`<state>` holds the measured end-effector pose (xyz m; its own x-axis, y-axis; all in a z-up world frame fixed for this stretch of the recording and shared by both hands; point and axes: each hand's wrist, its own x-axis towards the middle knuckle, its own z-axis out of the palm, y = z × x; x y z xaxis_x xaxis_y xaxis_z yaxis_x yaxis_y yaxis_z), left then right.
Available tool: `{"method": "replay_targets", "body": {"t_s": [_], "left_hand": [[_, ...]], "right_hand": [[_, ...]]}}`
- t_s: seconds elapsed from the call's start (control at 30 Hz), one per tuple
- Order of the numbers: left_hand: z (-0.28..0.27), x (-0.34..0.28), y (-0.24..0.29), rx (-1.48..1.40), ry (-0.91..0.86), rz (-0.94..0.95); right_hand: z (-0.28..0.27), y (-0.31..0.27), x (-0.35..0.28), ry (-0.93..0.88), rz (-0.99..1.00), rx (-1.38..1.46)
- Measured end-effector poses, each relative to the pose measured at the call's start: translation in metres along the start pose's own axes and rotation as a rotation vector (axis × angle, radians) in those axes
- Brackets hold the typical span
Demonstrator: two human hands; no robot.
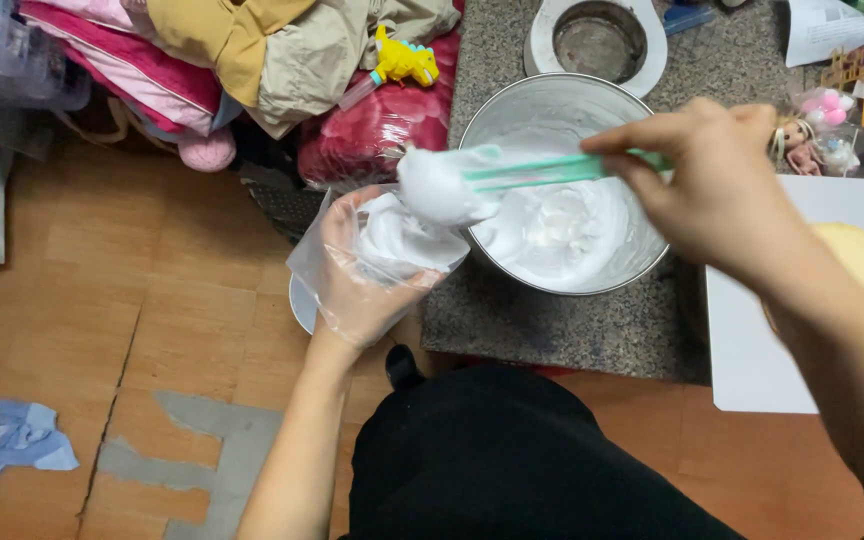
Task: Apply frosting and jam between layers of a cake sponge.
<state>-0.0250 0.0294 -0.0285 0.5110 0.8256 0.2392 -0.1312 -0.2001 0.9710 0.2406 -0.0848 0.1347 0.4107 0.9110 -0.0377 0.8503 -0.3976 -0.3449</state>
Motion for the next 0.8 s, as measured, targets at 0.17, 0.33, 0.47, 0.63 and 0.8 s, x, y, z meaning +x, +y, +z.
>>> {"method": "replay_targets", "body": {"t_s": [0.17,0.33,0.47,0.63,0.8], "left_hand": [[0.01,0.002,0.009,0.169,0.067,0.095],[0.01,0.006,-0.001,0.254,0.27,0.153],[-0.006,0.007,0.005,0.265,0.276,0.087],[-0.026,0.02,0.02,0.465,0.371,0.048],[-0.058,0.022,0.012,0.337,0.335,0.034]], "right_hand": [[0.048,-0.037,-0.037,0.382,-0.43,-0.299],[0.075,-0.062,-0.067,0.412,-0.575,-0.406],[0.066,-0.046,-0.061,0.361,-0.608,-0.302],[0.035,-0.007,-0.051,0.284,-0.501,-0.12],[-0.003,0.022,-0.04,0.287,-0.364,-0.225]]}}
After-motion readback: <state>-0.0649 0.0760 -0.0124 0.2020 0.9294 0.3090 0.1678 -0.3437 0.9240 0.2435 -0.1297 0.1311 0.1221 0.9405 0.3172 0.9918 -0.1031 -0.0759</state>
